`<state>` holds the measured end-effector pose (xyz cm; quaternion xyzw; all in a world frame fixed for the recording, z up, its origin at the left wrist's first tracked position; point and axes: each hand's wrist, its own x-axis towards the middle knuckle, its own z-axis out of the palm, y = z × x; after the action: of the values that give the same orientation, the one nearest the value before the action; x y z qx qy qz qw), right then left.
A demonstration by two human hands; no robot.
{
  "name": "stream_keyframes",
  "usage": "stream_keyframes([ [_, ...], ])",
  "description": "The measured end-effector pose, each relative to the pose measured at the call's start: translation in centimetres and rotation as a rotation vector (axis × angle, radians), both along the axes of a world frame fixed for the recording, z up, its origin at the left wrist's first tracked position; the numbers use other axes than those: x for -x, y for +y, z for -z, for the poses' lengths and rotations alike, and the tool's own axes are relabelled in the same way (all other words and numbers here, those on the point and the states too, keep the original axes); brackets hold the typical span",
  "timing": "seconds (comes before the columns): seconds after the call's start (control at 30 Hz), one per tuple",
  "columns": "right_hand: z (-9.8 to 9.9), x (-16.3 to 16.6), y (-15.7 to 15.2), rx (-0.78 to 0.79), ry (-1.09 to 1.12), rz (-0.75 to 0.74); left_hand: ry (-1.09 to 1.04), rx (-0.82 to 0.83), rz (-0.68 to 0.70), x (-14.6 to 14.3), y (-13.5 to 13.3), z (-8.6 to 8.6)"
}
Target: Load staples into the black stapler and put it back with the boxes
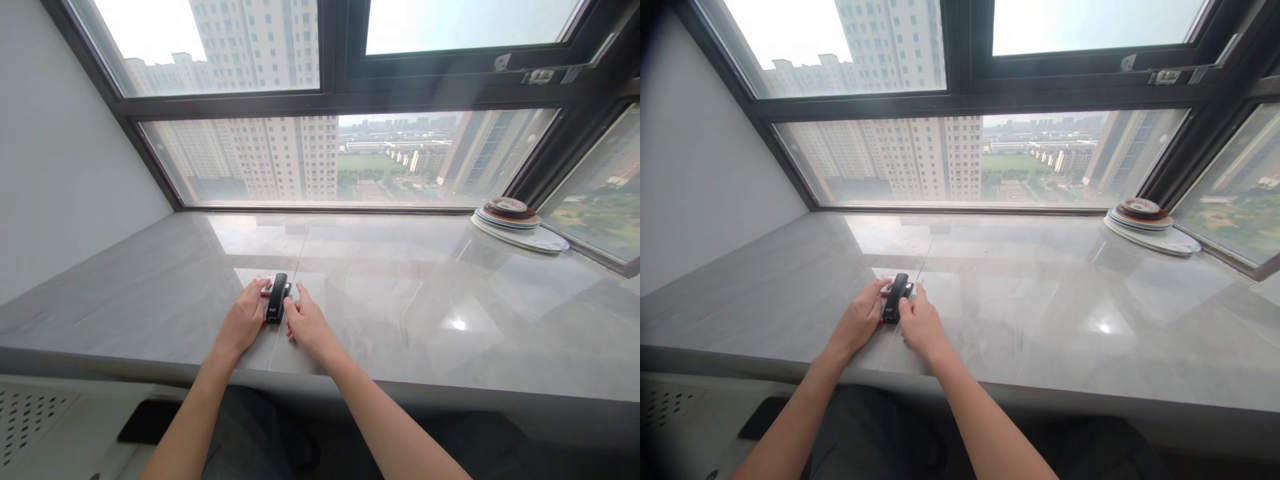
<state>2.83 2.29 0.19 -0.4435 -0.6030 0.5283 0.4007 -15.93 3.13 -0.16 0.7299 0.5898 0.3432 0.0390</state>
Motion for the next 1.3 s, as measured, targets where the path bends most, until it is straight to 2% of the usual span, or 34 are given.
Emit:
stream_keyframes([
  [0.1, 0.4, -4.0, -1.2, -0.058, 0.038, 0.091, -0.019, -0.010, -0.034, 0.1, 0.0, -0.1],
  [0.2, 0.8, -10.1, -2.2, -0.160, -0.097, 0.241, -0.008, -0.060, -0.089, 0.2, -0.2, -0.6],
  [0.27, 0.9, -14.4, -2.9, -0.224, -0.221, 0.302, -0.005, -0.157, -0.146, -0.2, -0.9, -1.3],
  [0.37, 1.0, -19.1, -3.8, -0.348, -0.545, 0.311, -0.045, -0.317, -0.194, -2.9, -2.8, -2.7],
  [0.43, 1.1, -20.4, -4.2, -0.399, -0.774, 0.256, -0.040, -0.308, -0.097, -6.2, -4.1, -3.2],
  [0.5, 1.2, -20.4, -4.5, -0.416, -0.958, 0.192, 0.061, -0.173, 0.132, -10.1, -5.0, -3.2],
  [0.53, 1.3, -20.2, -4.6, -0.420, -1.030, 0.171, 0.110, -0.111, 0.192, -11.9, -5.2, -2.9],
  [0.6, 1.4, -19.5, -4.8, -0.428, -1.133, 0.170, 0.213, -0.013, 0.229, -14.8, -5.1, -1.9],
  [0.67, 1.4, -18.9, -5.0, -0.433, -1.191, 0.188, 0.297, 0.058, 0.201, -16.5, -4.6, -0.8],
  [0.83, 1.2, -18.5, -5.1, -0.412, -1.230, 0.204, 0.367, 0.123, 0.171, -16.8, -4.0, 0.7],
  [1.3, 0.9, -18.3, -5.0, -0.394, -1.248, 0.206, 0.362, 0.147, 0.177, -16.7, -4.2, -0.1],
])
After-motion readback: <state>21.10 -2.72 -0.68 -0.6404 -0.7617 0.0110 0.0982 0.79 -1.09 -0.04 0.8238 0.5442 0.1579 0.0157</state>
